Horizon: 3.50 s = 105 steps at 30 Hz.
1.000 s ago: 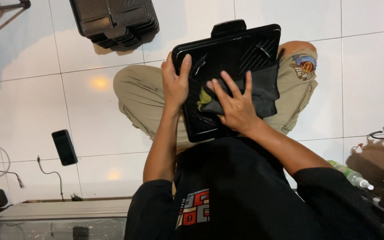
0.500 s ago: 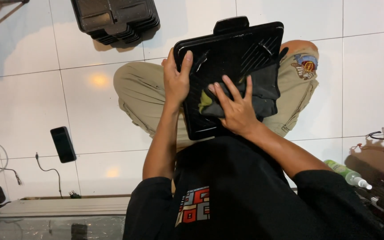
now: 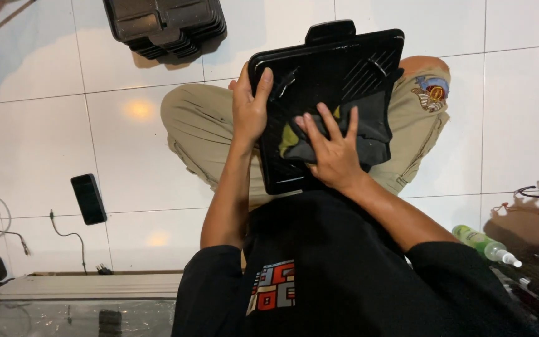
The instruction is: The person is cleaning a black grill plate by wiping its surface with a cloth, rotating and flipping the plate to ensure all sides are clean.
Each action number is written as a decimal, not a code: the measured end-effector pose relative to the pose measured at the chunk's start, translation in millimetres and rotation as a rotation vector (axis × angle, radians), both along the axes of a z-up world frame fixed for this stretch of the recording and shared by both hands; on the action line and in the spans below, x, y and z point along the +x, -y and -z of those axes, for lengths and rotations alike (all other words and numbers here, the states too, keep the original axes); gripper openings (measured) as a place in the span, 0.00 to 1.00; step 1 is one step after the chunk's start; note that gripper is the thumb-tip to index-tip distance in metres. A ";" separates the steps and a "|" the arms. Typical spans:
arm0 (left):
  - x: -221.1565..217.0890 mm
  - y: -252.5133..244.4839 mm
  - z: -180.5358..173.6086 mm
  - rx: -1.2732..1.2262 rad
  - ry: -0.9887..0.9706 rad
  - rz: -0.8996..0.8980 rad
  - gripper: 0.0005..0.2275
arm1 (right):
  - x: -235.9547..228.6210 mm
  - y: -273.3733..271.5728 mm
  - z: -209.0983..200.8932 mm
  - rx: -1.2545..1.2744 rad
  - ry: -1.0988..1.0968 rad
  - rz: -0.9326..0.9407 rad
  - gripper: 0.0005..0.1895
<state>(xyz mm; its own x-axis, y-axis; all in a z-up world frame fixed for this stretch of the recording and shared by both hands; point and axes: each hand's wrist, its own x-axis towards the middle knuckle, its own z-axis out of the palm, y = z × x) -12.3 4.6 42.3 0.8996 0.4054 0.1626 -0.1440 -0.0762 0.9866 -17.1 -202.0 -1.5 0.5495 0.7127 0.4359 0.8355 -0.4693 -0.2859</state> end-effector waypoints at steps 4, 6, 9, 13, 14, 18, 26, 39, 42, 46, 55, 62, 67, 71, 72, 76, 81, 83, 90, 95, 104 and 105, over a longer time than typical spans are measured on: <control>-0.3 0.8 0.7 0.084 -0.067 -0.047 0.16 | -11.5 37.7 25.8 -0.095 0.041 -0.011 0.33; 1.4 -0.2 -5.3 0.116 -0.056 -0.015 0.16 | -8.9 30.9 24.0 -0.130 0.030 -0.044 0.37; 0.4 1.2 -3.2 0.132 -0.077 -0.008 0.14 | 0.0 -14.5 16.6 -0.114 0.041 -0.110 0.36; -0.1 -1.6 -1.9 0.062 -0.040 0.023 0.12 | 0.3 -42.1 2.0 -0.017 -0.007 -0.122 0.39; -0.7 -2.6 -0.5 0.065 -0.042 0.027 0.13 | 0.2 -32.8 6.1 -0.064 -0.007 -0.141 0.40; -0.3 -6.5 1.8 0.031 -0.039 0.021 0.16 | -12.4 26.8 37.1 -0.159 -0.038 -0.141 0.42; 4.6 -2.5 2.2 0.103 -0.057 0.007 0.15 | -3.4 -17.4 15.9 -0.088 0.017 -0.123 0.35; 3.3 -8.5 9.7 0.130 -0.111 -0.028 0.18 | -24.2 30.3 35.0 -0.175 -0.013 -0.112 0.35; 5.4 -2.8 5.6 0.146 -0.098 -0.008 0.17 | -11.2 -13.9 14.3 -0.127 -0.031 -0.181 0.41; 7.0 -6.0 4.3 0.041 0.007 0.058 0.14 | -8.0 -36.5 -3.5 -0.027 -0.021 -0.159 0.34; 2.2 -2.5 10.6 0.150 -0.119 -0.031 0.18 | -29.7 64.3 52.9 -0.231 -0.079 -0.144 0.44; -3.9 -7.2 9.1 0.098 -0.027 -0.017 0.12 | -21.7 -27.1 43.0 0.062 0.002 -0.284 0.33; -12.8 -12.4 11.4 -0.002 0.082 0.012 0.11 | -6.4 5.0 40.4 0.234 0.064 -0.411 0.25; -18.8 -1.2 8.0 0.020 0.142 -0.040 0.09 | 41.6 45.4 53.0 0.217 0.316 -0.190 0.25; -21.0 2.3 3.9 0.072 0.154 -0.072 0.09 | 53.8 48.5 59.8 0.188 0.393 -0.024 0.34; -24.1 16.7 -11.4 0.144 0.185 -0.077 0.07 | 93.9 -10.9 -15.5 0.384 0.550 0.246 0.19; -32.3 19.1 -21.1 0.142 0.058 -0.051 0.15 | 75.0 -58.1 -89.6 0.442 0.066 -0.136 0.17; -35.9 17.3 -9.6 0.082 0.071 -0.036 0.17 | 84.6 -45.8 -68.7 0.377 0.100 -0.132 0.20; -40.4 18.0 -21.7 0.115 0.128 -0.064 0.09 | 119.4 9.3 -24.2 0.291 0.271 0.240 0.18; -58.2 14.8 -10.7 0.073 0.183 -0.120 0.11 | 87.6 43.6 -70.4 0.489 -0.109 0.263 0.18; -76.3 22.7 -14.2 0.204 0.352 -0.289 0.07 | 77.4 77.0 -59.3 0.978 -0.917 0.422 0.18; -75.9 26.3 0.1 0.382 0.386 -0.407 0.10 | 69.4 66.9 -61.4 0.986 -0.974 0.311 0.22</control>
